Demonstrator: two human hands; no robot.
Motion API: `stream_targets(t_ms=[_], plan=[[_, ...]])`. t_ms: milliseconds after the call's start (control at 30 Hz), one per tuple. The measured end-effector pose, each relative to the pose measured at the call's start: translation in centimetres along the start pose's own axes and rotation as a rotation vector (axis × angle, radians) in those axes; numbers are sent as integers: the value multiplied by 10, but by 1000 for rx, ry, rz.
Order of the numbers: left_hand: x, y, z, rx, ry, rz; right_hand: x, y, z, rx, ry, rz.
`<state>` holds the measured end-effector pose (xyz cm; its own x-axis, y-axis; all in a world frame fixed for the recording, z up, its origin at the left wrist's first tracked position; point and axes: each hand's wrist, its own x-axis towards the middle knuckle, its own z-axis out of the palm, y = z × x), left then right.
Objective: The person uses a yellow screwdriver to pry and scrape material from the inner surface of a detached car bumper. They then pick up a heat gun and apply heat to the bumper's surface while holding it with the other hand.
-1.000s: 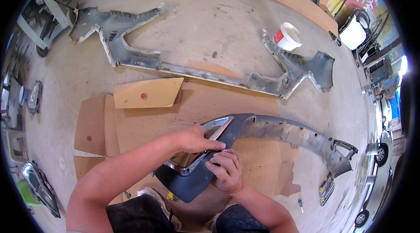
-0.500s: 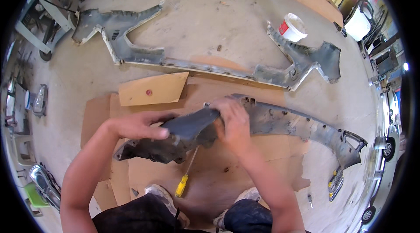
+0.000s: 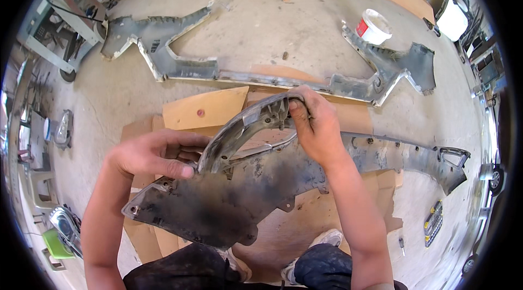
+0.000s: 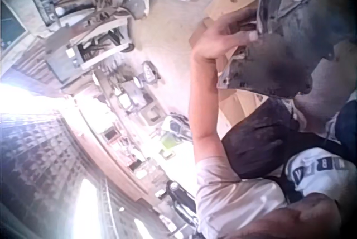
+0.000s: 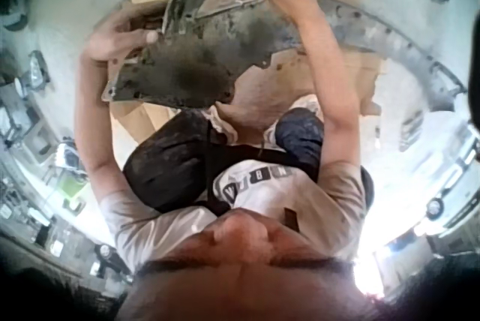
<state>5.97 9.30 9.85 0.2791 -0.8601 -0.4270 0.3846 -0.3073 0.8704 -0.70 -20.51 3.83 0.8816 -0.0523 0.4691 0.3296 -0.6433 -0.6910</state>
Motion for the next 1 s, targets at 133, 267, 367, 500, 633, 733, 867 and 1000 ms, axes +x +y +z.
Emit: stream_targets(t_ms=[133,267,367,500,633,733,867,1000], plan=[[2,2,14,-59,123,61,0,1,-1,14,36,-8],[8,2,20,-41,161,70,0,3,-1,40,50,-12],[6,6,23,21,201,58,2,0,-2,7,47,5],[7,8,26,1,235,71,5,0,-1,31,49,18],[9,8,27,1,318,53,5,2,-1,30,43,42],[11,8,28,-11,332,79,8,5,-3,72,11,79],[11,17,33,-25,374,117,14,-2,-8,121,12,142],[12,13,31,-106,355,153,15,-8,-10,131,4,172]])
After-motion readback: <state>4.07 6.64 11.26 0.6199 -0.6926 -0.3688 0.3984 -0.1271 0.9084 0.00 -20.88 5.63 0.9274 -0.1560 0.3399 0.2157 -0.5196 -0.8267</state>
